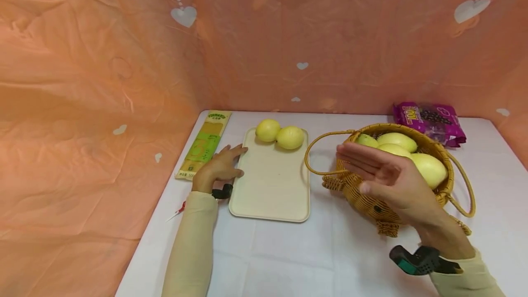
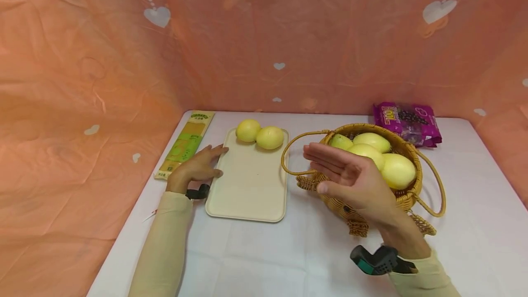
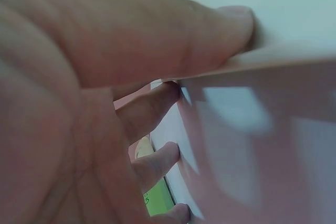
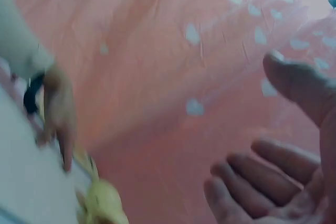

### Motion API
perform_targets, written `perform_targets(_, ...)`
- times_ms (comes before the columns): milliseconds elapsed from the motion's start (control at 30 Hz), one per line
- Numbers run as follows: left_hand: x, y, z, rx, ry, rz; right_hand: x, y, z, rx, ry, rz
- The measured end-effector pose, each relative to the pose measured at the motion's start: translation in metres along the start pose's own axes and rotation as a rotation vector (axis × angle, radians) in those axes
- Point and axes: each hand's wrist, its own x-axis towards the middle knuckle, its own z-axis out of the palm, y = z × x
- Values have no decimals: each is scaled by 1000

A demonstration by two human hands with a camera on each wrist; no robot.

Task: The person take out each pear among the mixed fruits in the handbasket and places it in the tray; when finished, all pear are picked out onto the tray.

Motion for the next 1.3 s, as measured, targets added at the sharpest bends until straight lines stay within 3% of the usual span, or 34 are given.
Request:
perform_targets(167,0,0,0,-2,0,1,-34,1,-38,25,-44,-127)
perform_targets(400,1,-1,1,-10,-4,-6,-79,-11,-74,-151,119,-2)
perform_targets(567,0,1,0,-16,0,-5,-92,-10,-99,-201,122,-58)
perform_targets(767,-2,2,0,-26,17,-12,-88,-12,-123,-234,166,-92)
perform_targets(967,-4,0,-2,12,58,19,-68,-13,-132,-327,194,-21)
perform_targets(1067,-7,-1,-3,28,67,31,-59,-14,-132,-489,240,93)
perform_targets(1200,-8,-1,-4,51,58,37,-50,-14,-132,-691,215,198)
perform_targets(1300,-9,-1,-5,61,46,38,-43,-13,-133,-741,178,217)
